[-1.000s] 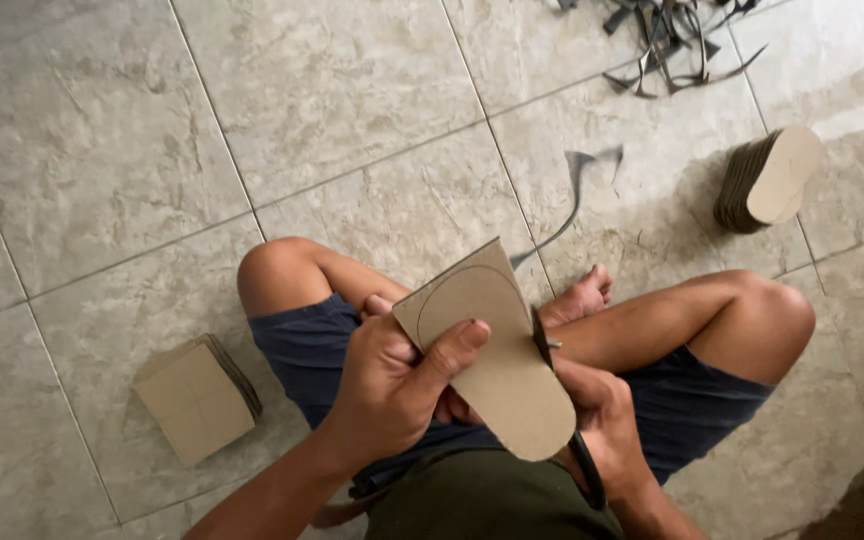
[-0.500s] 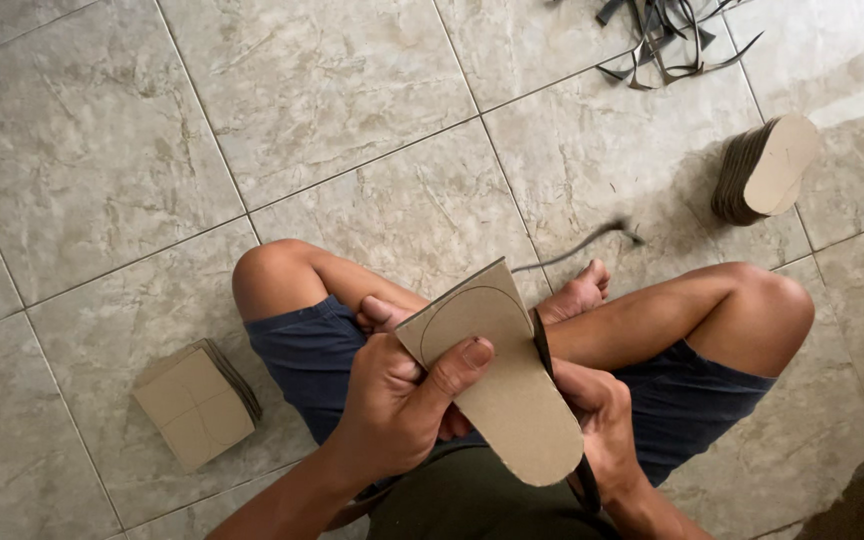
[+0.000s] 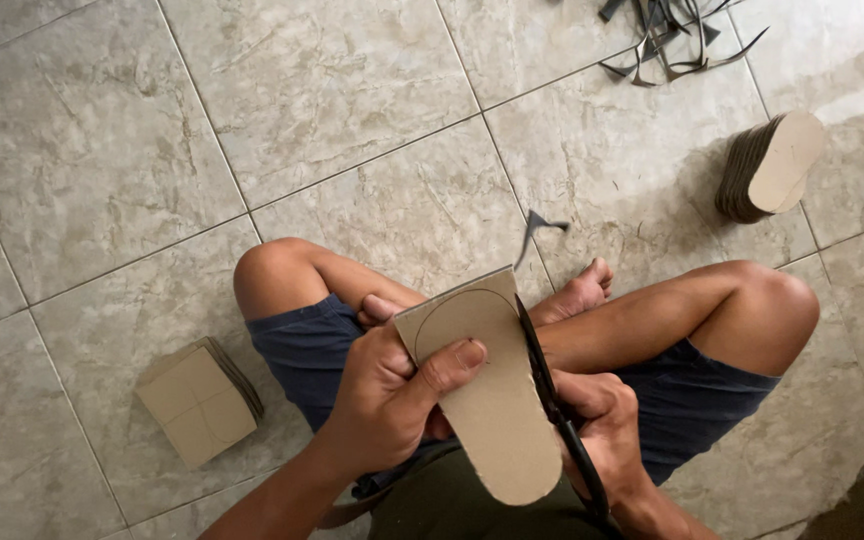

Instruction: The person sits on the tiled floor and cuts insole shapes out of cardboard sheets with scissors, trimming along the drawn outline, setting scrap aside, and placing finished cutouts onto a growing stack of completed insoles.

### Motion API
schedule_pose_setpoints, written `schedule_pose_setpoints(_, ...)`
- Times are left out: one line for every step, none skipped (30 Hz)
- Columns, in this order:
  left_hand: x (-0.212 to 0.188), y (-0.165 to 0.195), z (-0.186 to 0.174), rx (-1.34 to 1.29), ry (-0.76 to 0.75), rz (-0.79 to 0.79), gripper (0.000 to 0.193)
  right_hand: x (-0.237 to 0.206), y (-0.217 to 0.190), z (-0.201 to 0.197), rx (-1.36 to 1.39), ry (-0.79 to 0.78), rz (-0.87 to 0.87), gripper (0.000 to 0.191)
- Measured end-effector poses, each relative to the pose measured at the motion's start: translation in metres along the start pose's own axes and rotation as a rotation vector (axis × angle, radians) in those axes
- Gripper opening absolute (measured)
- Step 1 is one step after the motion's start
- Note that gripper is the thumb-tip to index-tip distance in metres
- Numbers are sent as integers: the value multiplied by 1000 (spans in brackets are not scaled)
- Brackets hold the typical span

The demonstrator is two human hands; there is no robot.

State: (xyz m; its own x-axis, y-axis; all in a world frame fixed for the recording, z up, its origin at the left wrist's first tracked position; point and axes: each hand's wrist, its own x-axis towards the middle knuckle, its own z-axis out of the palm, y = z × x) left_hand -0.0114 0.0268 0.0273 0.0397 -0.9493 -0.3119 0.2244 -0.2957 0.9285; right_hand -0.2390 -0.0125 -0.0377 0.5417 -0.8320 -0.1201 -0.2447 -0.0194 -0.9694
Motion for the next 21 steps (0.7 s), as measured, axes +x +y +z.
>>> schedule_pose_setpoints(0,1,-1,-2,-2,-13,28,-1,1,0,-14,6,-12,18)
schedule_pose_setpoints(0,1,-1,23,-15,1,27,-1,2,0,-30,13,-25,16)
schedule_pose_setpoints(-1,3,-2,48,-26,16,25,-1,3,1,-46,20,-40,16)
schedule_pose_setpoints(-1,3,-3,72,-39,30,25,-2,3,0,4,16,-22,14)
schedule_pose_setpoints(0,4,-3,89,-59,66,24,-3,3,0,53,12,-4,14)
schedule_pose_setpoints(0,5,-4,105,-77,101,24,-3,2,-1,103,7,14,15)
schedule_pose_setpoints(-1,5,-4,122,-91,132,24,-3,1,-1,79,-1,4,14)
schedule_pose_setpoints(0,5,-5,107,-81,53,23,-3,0,-2,56,-8,-8,15)
schedule_pose_setpoints(0,6,-6,91,-75,-21,22,-2,-1,-2,29,-10,-24,15)
schedule_pose_setpoints(0,6,-6,74,-73,-97,22,-1,-2,-2,11,-9,-10,15)
schedule_pose_setpoints(0,6,-7,63,-92,-25,21,-2,-3,-1,-8,-11,8,15)
schedule_pose_setpoints(-1,5,-7,53,-109,47,21,-2,-4,0,-24,-13,23,15)
schedule_pose_setpoints(-1,5,-7,47,-126,123,21,-1,-4,2,70,-13,63,15)
schedule_pose_setpoints(-1,5,-7,51,-140,48,21,-1,-5,3,164,-13,105,17)
schedule_pose_setpoints(-2,5,-8,52,-155,-30,21,-1,-6,4,257,-12,151,20)
schedule_pose_setpoints(-2,5,-8,54,-172,-107,21,-2,-7,4,208,-16,137,18)
schedule_pose_setpoints(-2,4,-8,29,-181,-95,21,-2,-9,2,158,-20,123,17)
schedule_pose_setpoints(0,4,-10,7,-189,-82,21,-2,-9,1,108,-23,106,15)
schedule_pose_setpoints(1,4,-12,-16,-197,-67,20,0,-10,0,107,-47,95,16)
schedule_pose_setpoints(2,4,-13,-37,-204,-64,20,0,-12,-2,106,-71,87,18)
schedule_pose_setpoints(2,3,-15,-60,-209,-62,20,1,-13,-3,106,-98,80,20)
